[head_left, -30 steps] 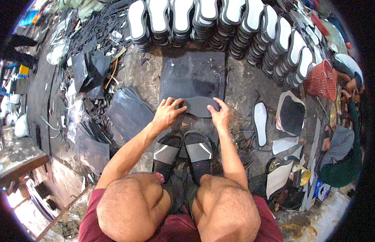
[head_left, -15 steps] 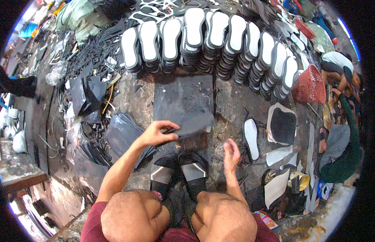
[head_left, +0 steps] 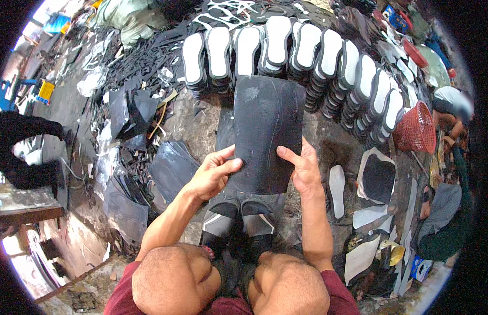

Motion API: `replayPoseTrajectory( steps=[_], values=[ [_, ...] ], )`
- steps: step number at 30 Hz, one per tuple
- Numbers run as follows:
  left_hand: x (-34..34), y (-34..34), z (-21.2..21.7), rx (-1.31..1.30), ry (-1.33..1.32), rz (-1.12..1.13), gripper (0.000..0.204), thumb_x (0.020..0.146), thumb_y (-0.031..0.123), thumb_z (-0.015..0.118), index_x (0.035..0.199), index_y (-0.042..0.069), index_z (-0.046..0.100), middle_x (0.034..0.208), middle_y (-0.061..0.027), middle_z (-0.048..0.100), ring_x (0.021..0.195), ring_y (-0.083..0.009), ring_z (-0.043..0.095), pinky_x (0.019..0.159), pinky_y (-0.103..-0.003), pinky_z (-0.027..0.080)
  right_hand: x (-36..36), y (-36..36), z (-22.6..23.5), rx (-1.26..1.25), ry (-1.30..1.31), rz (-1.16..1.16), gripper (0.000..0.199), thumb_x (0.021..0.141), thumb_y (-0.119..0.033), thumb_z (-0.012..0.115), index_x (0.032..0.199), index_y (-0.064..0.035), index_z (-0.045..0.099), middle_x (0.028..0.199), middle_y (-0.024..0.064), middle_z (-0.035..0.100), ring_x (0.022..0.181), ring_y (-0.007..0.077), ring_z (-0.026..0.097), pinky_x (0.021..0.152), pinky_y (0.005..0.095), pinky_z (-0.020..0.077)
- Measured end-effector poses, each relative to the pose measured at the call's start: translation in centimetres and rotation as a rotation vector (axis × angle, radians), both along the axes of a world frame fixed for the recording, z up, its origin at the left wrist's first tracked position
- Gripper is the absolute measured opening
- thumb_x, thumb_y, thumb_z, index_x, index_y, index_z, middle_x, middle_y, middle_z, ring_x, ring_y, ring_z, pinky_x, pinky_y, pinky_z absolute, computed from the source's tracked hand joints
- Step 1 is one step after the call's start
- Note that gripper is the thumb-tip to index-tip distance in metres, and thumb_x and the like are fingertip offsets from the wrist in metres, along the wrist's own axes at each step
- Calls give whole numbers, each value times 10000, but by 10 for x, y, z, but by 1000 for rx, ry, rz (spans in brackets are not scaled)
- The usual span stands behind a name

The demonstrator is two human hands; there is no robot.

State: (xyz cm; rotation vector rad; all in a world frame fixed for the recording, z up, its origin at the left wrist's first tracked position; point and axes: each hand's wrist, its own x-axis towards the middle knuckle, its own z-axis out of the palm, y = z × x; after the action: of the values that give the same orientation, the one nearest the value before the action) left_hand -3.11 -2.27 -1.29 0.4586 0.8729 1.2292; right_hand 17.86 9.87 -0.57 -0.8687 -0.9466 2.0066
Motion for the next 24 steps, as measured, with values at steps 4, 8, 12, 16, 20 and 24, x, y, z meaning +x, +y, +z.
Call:
replayPoseTrajectory(
  steps=[4, 8, 12, 16, 20, 24],
  values=[
    [-8, -3, -13, 18, 66, -102, 484, 991, 80, 618, 1459, 39, 503, 1355, -29, 626, 1174, -92, 587, 1002, -251, 465, 5, -4, -12, 399, -157, -212, 853, 770, -9, 820, 1497, -29, 373, 1418, 136, 540, 1261, 233, 551, 1021, 376, 479],
    [-18, -12, -5, 114, 371, -327, 470, 1015, 63, 575, 1471, 6, 476, 1438, -53, 560, 1300, -124, 486, 1140, -311, 344, 29, 20, 70, 1358, -857, -239, 766, 795, -239, 831, 1454, -48, 489, 1478, 170, 512, 1406, 359, 427, 1138, 479, 343],
    [-24, -22, -10, 156, 465, -398, 448, 1023, 73, 566, 1456, -13, 486, 1420, -70, 572, 1287, -134, 501, 1122, -310, 367, 21, 32, 80, 691, -625, 99, 255, 855, -159, 789, 1058, -7, 769, 955, 74, 776, 944, 180, 716, 890, 327, 530],
    [-25, -25, -5, 120, 408, -319, 431, 1013, 113, 602, 1420, -11, 532, 1324, -59, 631, 1204, -131, 560, 1063, -310, 426, 30, 37, 59, 489, -359, 74, 160, 856, -94, 782, 984, 1, 780, 914, 71, 768, 815, 101, 690, 773, 250, 535],
    [-37, -33, -20, -8, 438, -118, 365, 972, 160, 669, 1297, -5, 645, 1207, -56, 685, 1102, -118, 612, 982, -297, 478, 27, 44, 35, 300, -242, -52, 150, 859, -73, 775, 987, 4, 774, 906, 65, 757, 805, 100, 680, 787, 238, 523],
    [-23, -26, 3, 79, 423, 97, 423, 871, 95, 767, 1268, -4, 660, 1191, -69, 696, 1090, -146, 640, 958, -312, 505, 23, 52, -4, 270, -327, -187, 229, 901, -110, 752, 1089, 21, 742, 980, 72, 751, 885, 119, 686, 848, 249, 521]
  ],
)
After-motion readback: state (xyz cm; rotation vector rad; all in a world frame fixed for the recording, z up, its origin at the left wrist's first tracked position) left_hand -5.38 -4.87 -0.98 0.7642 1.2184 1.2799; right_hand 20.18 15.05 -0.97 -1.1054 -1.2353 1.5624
